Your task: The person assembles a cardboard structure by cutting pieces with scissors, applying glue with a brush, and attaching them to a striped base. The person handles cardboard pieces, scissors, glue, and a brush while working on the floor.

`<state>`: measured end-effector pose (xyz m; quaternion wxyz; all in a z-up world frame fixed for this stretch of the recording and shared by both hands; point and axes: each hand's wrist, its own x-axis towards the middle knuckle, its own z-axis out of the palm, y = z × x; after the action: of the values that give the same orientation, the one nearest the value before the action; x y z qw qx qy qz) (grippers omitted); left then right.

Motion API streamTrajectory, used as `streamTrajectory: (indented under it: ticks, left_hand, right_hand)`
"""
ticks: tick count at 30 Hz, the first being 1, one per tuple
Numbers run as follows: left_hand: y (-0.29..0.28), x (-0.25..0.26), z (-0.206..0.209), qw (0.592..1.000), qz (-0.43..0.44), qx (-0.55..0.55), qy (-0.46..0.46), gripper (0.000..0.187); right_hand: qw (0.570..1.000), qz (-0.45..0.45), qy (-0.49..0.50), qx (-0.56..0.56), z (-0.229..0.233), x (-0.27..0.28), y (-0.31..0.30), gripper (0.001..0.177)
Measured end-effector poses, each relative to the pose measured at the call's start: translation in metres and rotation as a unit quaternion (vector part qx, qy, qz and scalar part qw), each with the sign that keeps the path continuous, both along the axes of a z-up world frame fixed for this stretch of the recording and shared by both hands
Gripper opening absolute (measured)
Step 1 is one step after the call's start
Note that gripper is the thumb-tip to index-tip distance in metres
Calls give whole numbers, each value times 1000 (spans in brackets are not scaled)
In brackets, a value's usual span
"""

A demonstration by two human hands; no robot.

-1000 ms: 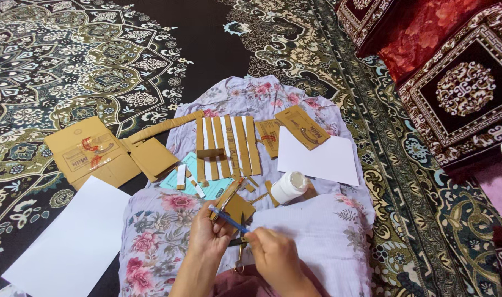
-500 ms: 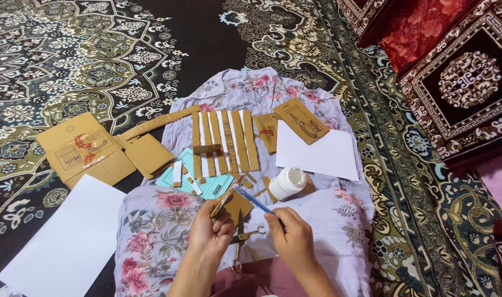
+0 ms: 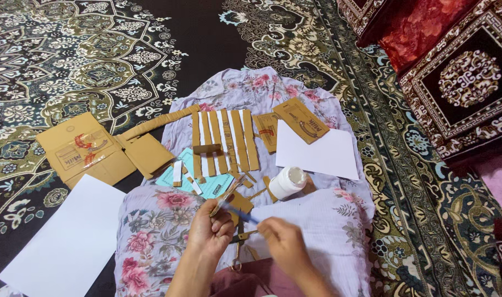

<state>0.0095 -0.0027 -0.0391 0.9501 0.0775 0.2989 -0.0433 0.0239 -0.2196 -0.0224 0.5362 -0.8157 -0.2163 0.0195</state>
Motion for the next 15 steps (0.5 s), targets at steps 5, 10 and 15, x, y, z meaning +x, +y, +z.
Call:
streamTrajectory:
  ticks: [5,10,15]
  left_hand:
    - [-2,-1,-5,998,-6,51,22,25]
    - [-4,3,-16,999,-9,39,28,21]
    - [-1,8,-39,997,-13,17,74,17]
  right_hand:
    - [994,-65,86,-6,2,5,-4,16]
    - [998,-53,24,11,-10,9,-4,17]
    - [971,-202,99,-76,-15,52,-58,23]
